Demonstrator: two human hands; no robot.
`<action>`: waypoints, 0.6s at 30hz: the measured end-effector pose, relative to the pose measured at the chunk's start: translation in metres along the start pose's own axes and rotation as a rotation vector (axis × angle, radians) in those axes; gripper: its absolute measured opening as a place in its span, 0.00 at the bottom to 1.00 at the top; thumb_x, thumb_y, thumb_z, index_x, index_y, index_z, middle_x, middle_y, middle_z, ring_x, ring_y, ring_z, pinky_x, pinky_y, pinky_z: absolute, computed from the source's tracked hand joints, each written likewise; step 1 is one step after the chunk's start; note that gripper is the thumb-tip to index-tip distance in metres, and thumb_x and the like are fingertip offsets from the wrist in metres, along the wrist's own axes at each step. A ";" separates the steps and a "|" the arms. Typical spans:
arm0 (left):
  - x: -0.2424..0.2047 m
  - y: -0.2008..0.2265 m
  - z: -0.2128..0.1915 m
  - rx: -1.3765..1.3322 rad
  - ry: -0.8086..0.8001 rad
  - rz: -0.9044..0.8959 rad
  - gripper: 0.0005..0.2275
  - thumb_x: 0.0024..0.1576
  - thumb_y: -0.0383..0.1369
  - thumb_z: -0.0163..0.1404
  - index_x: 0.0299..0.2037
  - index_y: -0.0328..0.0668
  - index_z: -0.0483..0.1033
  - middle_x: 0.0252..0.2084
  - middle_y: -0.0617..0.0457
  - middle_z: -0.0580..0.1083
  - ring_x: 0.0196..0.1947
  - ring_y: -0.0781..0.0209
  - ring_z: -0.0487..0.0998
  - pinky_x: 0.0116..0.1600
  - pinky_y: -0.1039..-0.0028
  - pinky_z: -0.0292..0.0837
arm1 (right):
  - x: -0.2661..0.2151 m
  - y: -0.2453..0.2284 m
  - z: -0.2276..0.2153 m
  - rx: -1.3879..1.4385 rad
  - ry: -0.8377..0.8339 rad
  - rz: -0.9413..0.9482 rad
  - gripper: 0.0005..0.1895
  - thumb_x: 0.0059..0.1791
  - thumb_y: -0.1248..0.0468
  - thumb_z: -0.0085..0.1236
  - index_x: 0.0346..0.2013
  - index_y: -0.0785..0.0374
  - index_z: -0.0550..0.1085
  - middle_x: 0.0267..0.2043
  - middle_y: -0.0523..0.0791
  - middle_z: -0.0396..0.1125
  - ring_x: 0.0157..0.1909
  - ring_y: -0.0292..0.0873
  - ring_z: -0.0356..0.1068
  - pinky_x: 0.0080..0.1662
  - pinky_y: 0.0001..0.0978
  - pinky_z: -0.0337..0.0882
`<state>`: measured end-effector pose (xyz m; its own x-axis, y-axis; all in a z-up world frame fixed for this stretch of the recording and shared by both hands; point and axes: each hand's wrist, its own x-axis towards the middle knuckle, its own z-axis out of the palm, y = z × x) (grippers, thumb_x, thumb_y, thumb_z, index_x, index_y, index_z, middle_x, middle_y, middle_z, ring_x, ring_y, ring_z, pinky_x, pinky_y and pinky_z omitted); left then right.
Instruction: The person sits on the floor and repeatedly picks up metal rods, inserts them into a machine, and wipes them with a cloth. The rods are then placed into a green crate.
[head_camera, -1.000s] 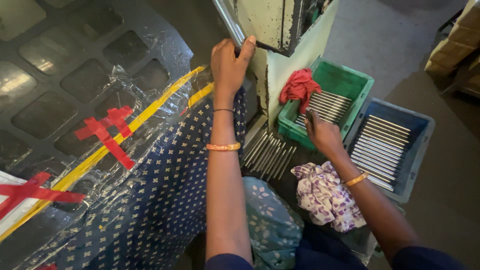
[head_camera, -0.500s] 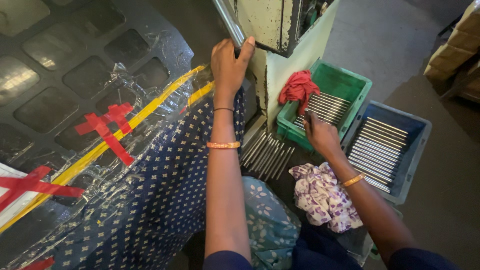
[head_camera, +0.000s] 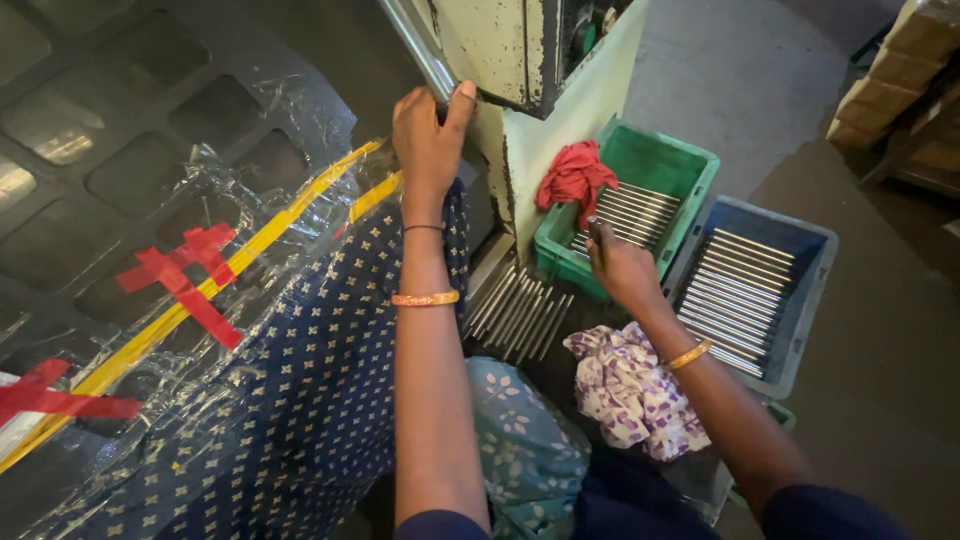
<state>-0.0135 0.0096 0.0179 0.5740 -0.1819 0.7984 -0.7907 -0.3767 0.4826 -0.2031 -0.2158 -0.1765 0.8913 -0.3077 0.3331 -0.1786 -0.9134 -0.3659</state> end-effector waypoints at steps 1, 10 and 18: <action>0.000 0.000 0.000 -0.001 -0.005 -0.008 0.20 0.62 0.47 0.52 0.29 0.35 0.75 0.30 0.42 0.72 0.37 0.41 0.73 0.46 0.56 0.66 | 0.000 0.000 -0.001 0.007 0.001 -0.003 0.19 0.57 0.52 0.46 0.54 0.63 0.66 0.28 0.58 0.72 0.30 0.65 0.73 0.34 0.59 0.72; -0.001 0.005 -0.002 -0.022 -0.026 -0.041 0.21 0.62 0.50 0.49 0.29 0.39 0.77 0.31 0.44 0.73 0.39 0.44 0.73 0.49 0.57 0.66 | -0.002 -0.004 -0.008 0.042 -0.017 0.013 0.19 0.56 0.53 0.46 0.55 0.62 0.66 0.28 0.58 0.72 0.30 0.66 0.73 0.34 0.60 0.71; -0.002 0.004 0.001 -0.017 -0.006 -0.044 0.22 0.62 0.50 0.50 0.31 0.36 0.76 0.32 0.43 0.72 0.39 0.43 0.73 0.48 0.57 0.67 | -0.001 0.004 -0.001 0.031 -0.019 -0.007 0.17 0.58 0.52 0.46 0.55 0.60 0.66 0.28 0.57 0.72 0.30 0.64 0.73 0.34 0.60 0.71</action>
<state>-0.0174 0.0076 0.0181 0.6094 -0.1706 0.7743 -0.7681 -0.3691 0.5232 -0.2052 -0.2194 -0.1770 0.9005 -0.2958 0.3189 -0.1593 -0.9066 -0.3908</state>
